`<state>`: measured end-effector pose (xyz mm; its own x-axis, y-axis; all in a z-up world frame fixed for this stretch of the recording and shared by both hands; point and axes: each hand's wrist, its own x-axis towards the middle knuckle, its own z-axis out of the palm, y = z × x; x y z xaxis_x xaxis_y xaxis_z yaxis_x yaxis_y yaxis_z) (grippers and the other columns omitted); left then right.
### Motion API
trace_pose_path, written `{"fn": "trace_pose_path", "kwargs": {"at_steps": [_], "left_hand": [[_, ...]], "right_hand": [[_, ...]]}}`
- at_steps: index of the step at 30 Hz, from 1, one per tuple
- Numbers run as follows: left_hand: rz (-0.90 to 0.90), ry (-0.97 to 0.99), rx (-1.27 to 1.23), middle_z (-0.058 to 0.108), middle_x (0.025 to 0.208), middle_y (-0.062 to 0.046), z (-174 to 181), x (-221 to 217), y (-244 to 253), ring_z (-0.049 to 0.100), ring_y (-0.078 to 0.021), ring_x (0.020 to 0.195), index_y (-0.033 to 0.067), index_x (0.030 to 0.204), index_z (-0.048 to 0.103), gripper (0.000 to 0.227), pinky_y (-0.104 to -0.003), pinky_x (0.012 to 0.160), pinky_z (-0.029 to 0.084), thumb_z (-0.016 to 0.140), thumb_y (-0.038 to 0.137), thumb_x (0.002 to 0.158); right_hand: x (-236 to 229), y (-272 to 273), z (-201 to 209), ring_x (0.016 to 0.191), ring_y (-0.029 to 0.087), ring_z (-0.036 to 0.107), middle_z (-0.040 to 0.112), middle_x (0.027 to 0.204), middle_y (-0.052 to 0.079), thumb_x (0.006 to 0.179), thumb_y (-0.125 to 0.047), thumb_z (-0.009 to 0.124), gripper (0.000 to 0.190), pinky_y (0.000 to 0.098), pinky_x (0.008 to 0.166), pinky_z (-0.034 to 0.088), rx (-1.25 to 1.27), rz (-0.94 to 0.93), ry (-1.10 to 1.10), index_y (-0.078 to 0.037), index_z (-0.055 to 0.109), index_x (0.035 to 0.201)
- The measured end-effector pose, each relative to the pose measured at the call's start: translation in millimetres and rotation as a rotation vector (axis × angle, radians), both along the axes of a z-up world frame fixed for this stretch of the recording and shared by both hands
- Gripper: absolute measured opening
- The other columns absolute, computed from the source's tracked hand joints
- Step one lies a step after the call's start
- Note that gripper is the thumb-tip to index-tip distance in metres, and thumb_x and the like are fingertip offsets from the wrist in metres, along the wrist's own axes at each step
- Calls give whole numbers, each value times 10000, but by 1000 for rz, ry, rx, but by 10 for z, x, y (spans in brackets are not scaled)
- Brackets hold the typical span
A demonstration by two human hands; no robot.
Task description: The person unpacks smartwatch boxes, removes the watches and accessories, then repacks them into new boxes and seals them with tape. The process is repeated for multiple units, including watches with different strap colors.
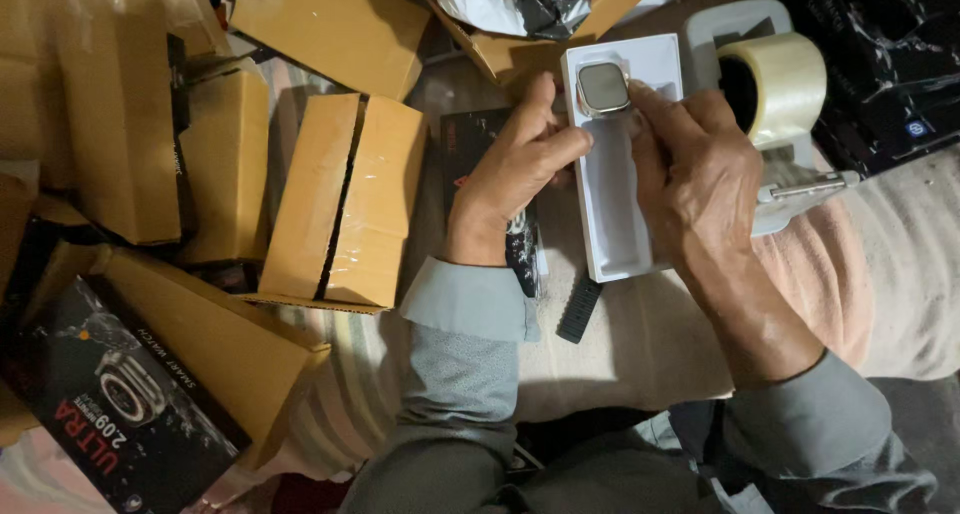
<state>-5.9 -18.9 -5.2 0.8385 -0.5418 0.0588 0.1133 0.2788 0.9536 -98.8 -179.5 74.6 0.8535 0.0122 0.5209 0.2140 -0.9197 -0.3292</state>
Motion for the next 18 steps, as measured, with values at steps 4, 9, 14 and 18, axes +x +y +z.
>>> {"fn": "trace_pose_path", "kwargs": {"at_steps": [4,9,14,18], "left_hand": [[-29,-52,-15,661,951,-33,112,-7,10,584,-88,736,88,1610,185,848,-249,592,475,592,51,867],[-49,-106,4,617,966,-44,123,-63,5,545,-97,754,66,1649,189,873,-262,653,460,623,33,892],[4,-67,102,659,903,-61,82,-18,-20,579,-111,733,49,1602,254,822,-272,625,475,642,71,877],[59,-2,101,668,957,-64,45,-81,-3,606,-118,835,39,1570,330,765,-285,704,489,697,144,907]], "right_hand": [[-23,20,-12,670,195,631,690,945,154,1031,-137,776,277,327,541,474,11,-47,2,-50,776,1294],[39,-12,-62,690,157,647,707,919,94,985,-181,860,269,301,560,495,128,-67,2,-74,791,1222],[61,-78,-82,695,145,653,693,912,91,987,-171,849,251,285,565,526,203,6,65,-61,787,1204],[4,-63,-153,697,156,650,695,911,103,989,-135,838,226,291,569,520,179,22,53,-49,792,1194]]}}
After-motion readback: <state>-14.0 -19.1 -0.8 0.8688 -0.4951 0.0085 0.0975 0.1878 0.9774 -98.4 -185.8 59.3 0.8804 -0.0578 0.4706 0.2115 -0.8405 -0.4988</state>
